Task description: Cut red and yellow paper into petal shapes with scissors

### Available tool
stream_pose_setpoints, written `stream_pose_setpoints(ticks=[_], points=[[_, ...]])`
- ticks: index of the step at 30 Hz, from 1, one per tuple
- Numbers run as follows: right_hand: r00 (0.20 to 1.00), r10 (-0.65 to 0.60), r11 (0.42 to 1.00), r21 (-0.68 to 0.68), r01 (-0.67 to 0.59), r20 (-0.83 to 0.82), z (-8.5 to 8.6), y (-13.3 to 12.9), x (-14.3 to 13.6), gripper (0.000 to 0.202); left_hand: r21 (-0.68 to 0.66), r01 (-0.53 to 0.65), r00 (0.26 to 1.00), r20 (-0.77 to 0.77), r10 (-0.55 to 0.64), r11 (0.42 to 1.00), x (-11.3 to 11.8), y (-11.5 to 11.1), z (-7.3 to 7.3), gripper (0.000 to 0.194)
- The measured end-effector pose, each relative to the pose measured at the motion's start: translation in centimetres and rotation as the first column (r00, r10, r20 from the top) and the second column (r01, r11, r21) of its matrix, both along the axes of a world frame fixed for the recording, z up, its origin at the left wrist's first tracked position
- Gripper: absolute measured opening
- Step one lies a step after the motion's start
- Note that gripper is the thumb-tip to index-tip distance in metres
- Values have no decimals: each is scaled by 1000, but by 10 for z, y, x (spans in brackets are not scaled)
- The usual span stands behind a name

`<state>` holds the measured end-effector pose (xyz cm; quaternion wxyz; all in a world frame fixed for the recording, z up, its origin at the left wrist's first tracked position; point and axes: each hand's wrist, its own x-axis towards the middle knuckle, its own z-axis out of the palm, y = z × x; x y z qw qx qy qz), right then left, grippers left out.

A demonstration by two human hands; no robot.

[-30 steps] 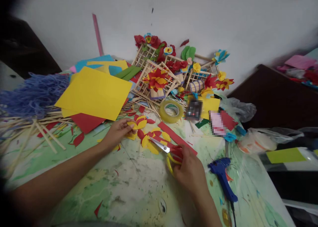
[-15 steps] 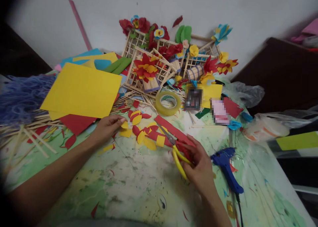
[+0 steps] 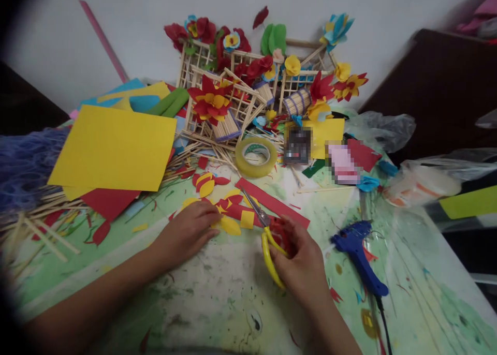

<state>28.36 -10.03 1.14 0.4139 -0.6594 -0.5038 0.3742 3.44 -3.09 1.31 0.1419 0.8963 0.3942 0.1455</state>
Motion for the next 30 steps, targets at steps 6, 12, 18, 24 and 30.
stream_pose_setpoints(ticks=[6,12,18,24,30], points=[[783,16,999,-43,14,622,-5,2,5,53,-29,27,997,-72,-29,999,5,-5,-4,23],[663,9,1000,-2,-12,749,-8,3,2,48,-15,27,996,-84,-28,1000,32,-1,7,24],[621,-9,997,52,-51,784,-9,3,1,46,-64,-79,994,-82,73,995,68,12,6,17],[543,-73,981,158,-113,836,2,1,4,33,-298,-65,984,138,110,952,66,17,7,7],[630,-40,861,347,-372,775,19,-3,-14,35,-824,151,804,423,417,545,48,0,12,17]])
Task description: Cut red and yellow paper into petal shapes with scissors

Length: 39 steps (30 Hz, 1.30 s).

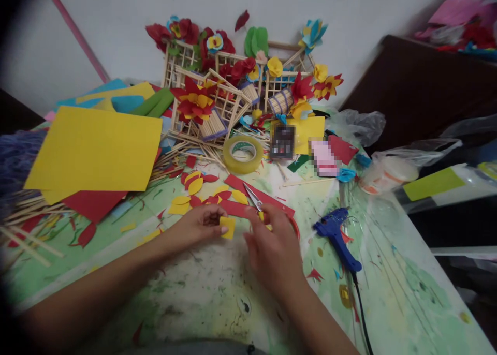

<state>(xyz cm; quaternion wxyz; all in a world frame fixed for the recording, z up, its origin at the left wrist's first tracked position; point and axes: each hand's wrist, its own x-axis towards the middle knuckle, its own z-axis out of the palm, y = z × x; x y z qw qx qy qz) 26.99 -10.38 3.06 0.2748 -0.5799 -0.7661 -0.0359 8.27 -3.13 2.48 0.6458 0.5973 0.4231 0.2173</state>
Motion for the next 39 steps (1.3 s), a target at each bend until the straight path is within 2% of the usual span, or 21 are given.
stream_pose_setpoints(ticks=[3,6,9,14,25,29,32,35,39], points=[[956,292,957,-6,-292,-13,-3,0,-15,27,-196,3,992,123,21,981,-9,-11,-3,21],[924,380,922,91,-376,-31,-13,0,-27,17,-288,-52,978,181,108,956,-15,-20,-6,21],[931,358,926,157,-343,-73,-22,0,-35,12,-338,-97,960,217,178,936,-16,-25,-10,22],[950,310,938,172,-299,-35,-28,0,-40,13,-352,-180,931,240,274,919,-15,-29,-16,21],[945,311,950,65,-305,-100,-27,2,-34,22,-368,-165,949,192,249,915,-15,-30,-18,17],[948,298,954,74,-291,-114,-28,3,-33,14,-399,-161,949,189,253,903,-16,-29,-18,18],[935,289,957,64,-282,-207,-29,3,-34,12,-399,-136,957,185,224,907,-17,-29,-18,20],[913,253,964,-2,-268,-321,-28,4,-36,6,-386,-119,967,165,195,915,-17,-29,-19,20],[902,183,971,-73,-229,-391,-28,4,-37,4,-380,-74,972,178,152,922,-17,-29,-18,20]])
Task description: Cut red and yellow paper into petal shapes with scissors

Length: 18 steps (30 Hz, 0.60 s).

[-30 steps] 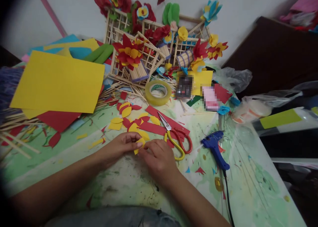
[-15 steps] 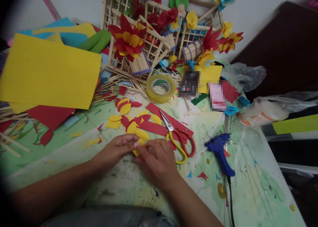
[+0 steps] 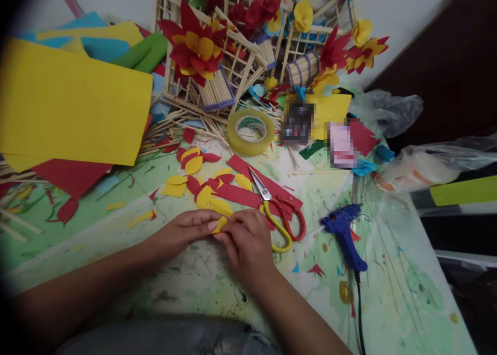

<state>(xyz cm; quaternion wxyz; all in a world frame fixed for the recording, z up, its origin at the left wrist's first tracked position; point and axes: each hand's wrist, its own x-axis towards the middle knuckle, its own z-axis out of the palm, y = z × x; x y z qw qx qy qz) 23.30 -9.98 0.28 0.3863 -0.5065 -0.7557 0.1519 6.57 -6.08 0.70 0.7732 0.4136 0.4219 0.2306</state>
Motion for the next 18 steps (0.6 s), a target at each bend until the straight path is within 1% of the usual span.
stream_pose_setpoints(ticks=[5,9,14,18], points=[[995,-74,993,-102,67,-65,-2,0,1,9,23,57,997,47,-58,998,0,0,3,20],[990,-80,983,-172,59,-119,-2,0,1,12,99,100,994,22,-103,990,-1,0,2,20],[979,-64,979,-204,23,-195,-3,0,2,11,180,149,988,16,-154,972,0,-3,2,24],[975,-54,981,-195,12,-214,-2,0,2,9,273,192,981,-69,-180,943,1,-4,0,26]])
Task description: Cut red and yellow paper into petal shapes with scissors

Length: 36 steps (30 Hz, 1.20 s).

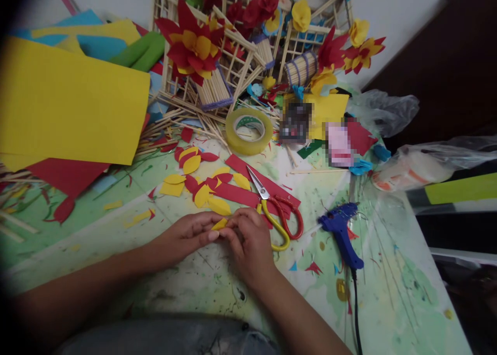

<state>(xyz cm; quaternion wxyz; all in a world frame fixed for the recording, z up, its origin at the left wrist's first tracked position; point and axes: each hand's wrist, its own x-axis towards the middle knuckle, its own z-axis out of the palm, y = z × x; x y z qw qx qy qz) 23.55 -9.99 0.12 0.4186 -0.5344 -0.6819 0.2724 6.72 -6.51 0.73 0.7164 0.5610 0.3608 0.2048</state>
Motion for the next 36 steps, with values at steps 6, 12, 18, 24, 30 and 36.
stream_pose_setpoints(ticks=[6,12,18,24,30,36], points=[[998,-49,999,-17,50,34,0,-2,-1,7,209,31,984,-180,8,977,-2,0,0,30],[988,-69,996,-50,77,135,0,-5,1,10,247,45,978,-207,7,968,-3,-1,1,28],[997,-21,999,-28,23,78,1,-5,3,12,200,23,983,-183,14,980,-4,-4,-3,29],[998,-22,1000,10,22,52,-1,-5,3,16,245,44,972,-235,15,968,-4,-4,0,28],[998,-31,998,52,29,51,0,-4,4,20,296,77,967,-256,1,952,-2,0,5,23],[999,-30,995,100,27,34,1,-4,3,20,316,118,960,-278,-27,941,-2,1,8,26]])
